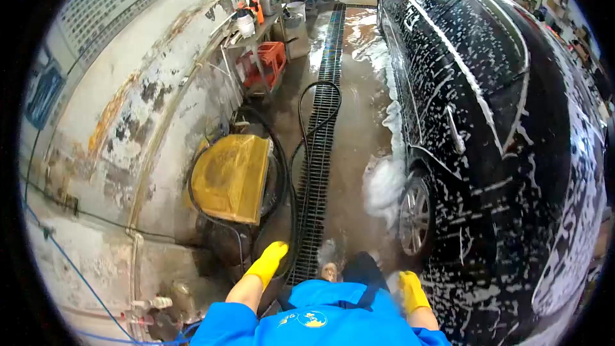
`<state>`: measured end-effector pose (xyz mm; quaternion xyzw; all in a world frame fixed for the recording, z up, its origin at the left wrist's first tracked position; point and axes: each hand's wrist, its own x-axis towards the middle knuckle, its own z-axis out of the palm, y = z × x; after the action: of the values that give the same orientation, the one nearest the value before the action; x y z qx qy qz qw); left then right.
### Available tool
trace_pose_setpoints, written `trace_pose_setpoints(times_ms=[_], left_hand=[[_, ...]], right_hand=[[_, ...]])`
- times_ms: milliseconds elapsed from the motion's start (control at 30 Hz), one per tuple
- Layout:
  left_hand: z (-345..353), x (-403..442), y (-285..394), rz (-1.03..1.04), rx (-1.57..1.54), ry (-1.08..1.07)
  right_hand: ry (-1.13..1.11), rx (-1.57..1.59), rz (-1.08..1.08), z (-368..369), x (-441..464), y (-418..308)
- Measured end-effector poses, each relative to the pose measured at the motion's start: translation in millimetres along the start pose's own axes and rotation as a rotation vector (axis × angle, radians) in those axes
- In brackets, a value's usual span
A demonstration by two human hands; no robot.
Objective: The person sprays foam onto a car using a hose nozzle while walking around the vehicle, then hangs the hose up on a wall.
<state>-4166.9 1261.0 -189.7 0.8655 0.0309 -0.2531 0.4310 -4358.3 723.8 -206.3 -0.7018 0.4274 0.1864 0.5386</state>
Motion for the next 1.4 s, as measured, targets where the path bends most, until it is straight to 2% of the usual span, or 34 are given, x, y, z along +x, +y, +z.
trace_pose_setpoints(times_ms=[33,67,133,167,233,267,300,367,433,467,500,533,567,600,633,667,700,733,767,833,867,900,967,1033,1100,1167,1200,1267,1300,1333,1400], left_hand=[[6.7,64.9,10.5,0.124,0.103,0.016],[9.4,105.3,55.3,0.068,0.088,-0.024],[-8.5,165.3,197.2,0.019,0.071,-0.074],[-9.6,195.1,238.2,0.01,0.065,-0.093],[6.6,290.7,257.0,0.187,-0.217,-0.114],[8.5,324.2,286.1,0.151,-0.478,-0.2],[-6.6,334.2,331.1,0.137,-0.614,-0.255],[-22.7,370.0,401.4,0.107,-0.77,-0.281],[-56.0,400.1,487.5,0.132,-0.892,-0.3],[-67.7,416.1,520.2,0.125,-0.957,-0.313],[-78.5,438.3,546.6,0.201,-1.035,-0.322],[-95.4,460.4,573.4,0.238,-1.146,-0.355],[-105.0,484.4,592.0,0.297,-1.245,-0.382],[-118.1,501.1,619.7,0.353,-1.251,-0.367],[-133.5,515.9,648.0,0.414,-1.255,-0.348],[-139.8,539.7,663.3,0.441,-1.246,-0.335],[-145.3,569.4,676.0,0.47,-1.234,-0.323],[-154.1,597.9,692.2,0.497,-1.22,-0.31],[-164.8,612.3,713.3,0.43,-1.204,-0.293],[-173.8,683.8,723.1,0.68,-0.964,-0.364],[-184.3,711.6,731.1,0.722,-0.902,-0.385],[-194.0,749.9,733.5,0.639,-0.972,-0.514],[-225.5,802.8,762.5,0.517,-0.985,-0.573],[-260.7,837.2,802.7,0.477,-1.019,-0.586],[-287.5,876.9,837.8,0.453,-0.988,-0.572],[-305.6,931.1,866.2,0.487,-0.969,-0.618],[-310.1,963.9,875.2,0.478,-0.941,-0.64],[-315.2,1033.4,896.8,0.529,-0.865,-0.603],[-317.1,1072.8,905.7,0.575,-0.829,-0.562],[-319.7,1108.2,914.2,0.588,-0.837,-0.495],[-335.5,1180.0,939.7,0.535,-0.923,-0.418]], right_hand=[[0.056,-0.07,0.018,-5.9,-12.3,-35.1],[0.059,-0.134,0.034,-8.0,-3.0,-57.8],[0.07,-0.179,0.104,-12.6,42.8,-93.5],[0.075,-0.201,0.14,-15.0,68.0,-107.9],[0.034,0.133,0.201,-18.3,128.0,-146.4],[-0.076,0.427,0.185,-21.9,191.6,-133.8],[0.014,0.281,0.14,-21.4,204.4,-192.7],[0.028,-0.081,-0.028,-33.8,246.5,-304.6],[0.131,-0.071,-0.344,-28.8,303.1,-397.8],[0.024,-0.061,-0.408,-35.3,310.8,-470.4],[0.032,-0.186,-0.565,-32.5,272.7,-569.5],[0.029,-0.267,-0.521,-29.0,239.6,-658.7],[-0.041,-0.206,-0.67,-18.1,248.6,-703.9],[-0.053,-0.27,-0.761,-7.3,243.1,-759.7],[-0.087,-0.396,-0.949,1.6,247.1,-809.0],[-0.183,-0.339,-1.08,14.5,269.6,-838.7],[-0.085,-0.512,-1.356,23.3,273.5,-886.4],[-0.13,-0.586,-1.381,35.8,292.0,-925.6],[-0.17,-0.654,-1.401,49.5,308.5,-952.8],[-0.19,-0.659,-1.461,69.1,351.3,-1008.5],[-0.203,-0.614,-1.527,81.2,382.6,-1025.2],[-0.043,-0.645,-1.73,97.0,417.6,-1040.3],[-0.1,-0.704,-1.58,111.6,462.8,-1079.3],[-0.158,-0.689,-1.583,100.2,466.4,-1153.0],[-0.262,-0.911,-1.403,95.3,491.0,-1207.5],[-0.352,-0.741,-1.079,94.0,509.3,-1266.7],[-0.479,-0.505,-0.905,95.5,527.6,-1291.8],[-0.393,-0.649,-1.254,86.1,579.0,-1348.2],[-0.356,-0.603,-1.417,89.5,616.2,-1370.7],[-0.329,-0.589,-1.425,87.8,650.2,-1391.0],[-0.352,-0.65,-1.301,80.0,705.5,-1448.0]])
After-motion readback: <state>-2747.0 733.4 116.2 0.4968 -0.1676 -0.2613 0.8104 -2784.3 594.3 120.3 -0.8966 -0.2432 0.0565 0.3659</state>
